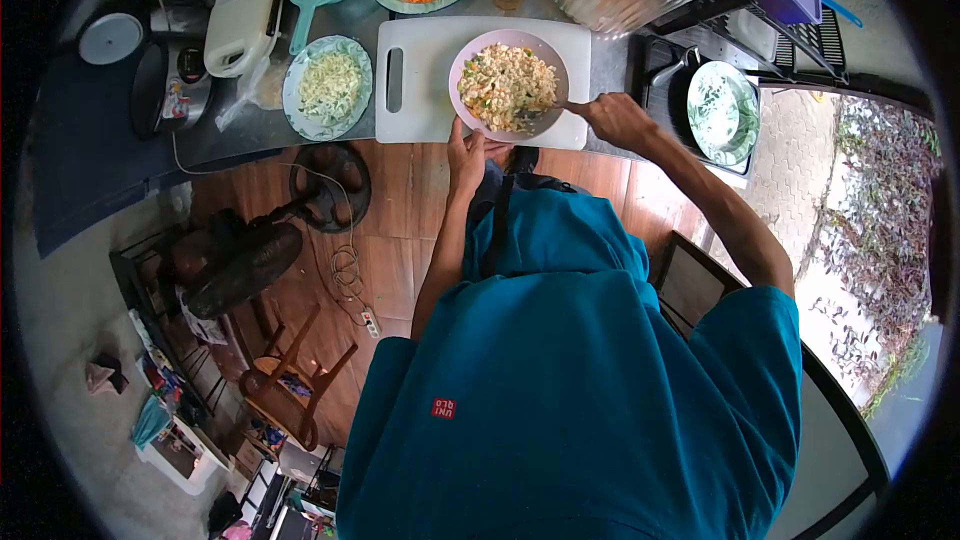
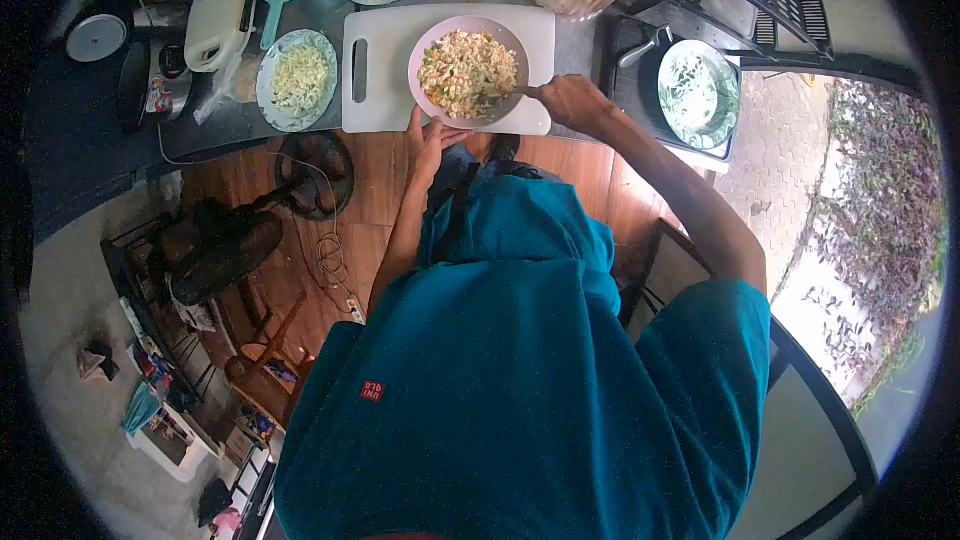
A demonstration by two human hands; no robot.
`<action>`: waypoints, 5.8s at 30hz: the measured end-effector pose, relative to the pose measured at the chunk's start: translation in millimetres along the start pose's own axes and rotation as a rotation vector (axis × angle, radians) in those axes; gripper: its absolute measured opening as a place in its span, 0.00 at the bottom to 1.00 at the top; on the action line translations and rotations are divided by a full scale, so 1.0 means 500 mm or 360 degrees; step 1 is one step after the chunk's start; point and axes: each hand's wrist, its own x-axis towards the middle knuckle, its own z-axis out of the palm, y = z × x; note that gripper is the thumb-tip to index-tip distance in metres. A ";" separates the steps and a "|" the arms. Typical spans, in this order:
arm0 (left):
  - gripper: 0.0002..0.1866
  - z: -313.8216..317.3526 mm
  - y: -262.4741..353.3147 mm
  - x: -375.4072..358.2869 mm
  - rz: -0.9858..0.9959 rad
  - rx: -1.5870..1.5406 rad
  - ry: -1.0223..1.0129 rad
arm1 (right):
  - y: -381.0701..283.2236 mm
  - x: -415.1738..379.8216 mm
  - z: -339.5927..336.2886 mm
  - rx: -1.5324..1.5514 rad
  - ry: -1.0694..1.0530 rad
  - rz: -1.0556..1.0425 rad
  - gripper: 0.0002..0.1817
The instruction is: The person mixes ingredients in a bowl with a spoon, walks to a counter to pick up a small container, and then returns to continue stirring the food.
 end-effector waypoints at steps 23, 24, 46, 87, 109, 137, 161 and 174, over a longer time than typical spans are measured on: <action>0.26 0.000 0.005 -0.001 0.0044 -0.0040 -0.0002 | -0.002 -0.004 -0.008 0.0118 0.0159 -0.0039 0.21; 0.26 -0.001 0.005 -0.003 0.0022 -0.0060 -0.0021 | -0.011 -0.006 -0.016 0.0131 0.0156 0.0026 0.21; 0.24 -0.003 -0.002 0.002 -0.0044 -0.0164 0.0101 | -0.196 -0.051 0.012 0.1109 0.0533 0.0778 0.12; 0.23 0.007 0.012 -0.003 -0.0026 -0.0159 0.0008 | -0.137 0.036 0.035 0.0808 0.0521 0.0840 0.16; 0.26 0.023 0.014 -0.013 -0.0001 -0.0197 0.0105 | -0.117 -0.022 0.106 0.0212 0.0629 0.0704 0.25; 0.27 0.077 0.015 -0.044 -0.0029 -0.0181 0.0269 | -0.197 0.086 0.075 0.0492 0.0332 0.0692 0.28; 0.25 0.054 0.013 -0.026 0.0000 -0.0229 0.0144 | -0.140 0.042 0.051 0.0391 0.0374 0.0697 0.19; 0.12 -0.055 0.021 -0.012 0.0517 0.1494 0.0649 | -0.150 0.037 0.063 0.0183 0.0854 0.0257 0.17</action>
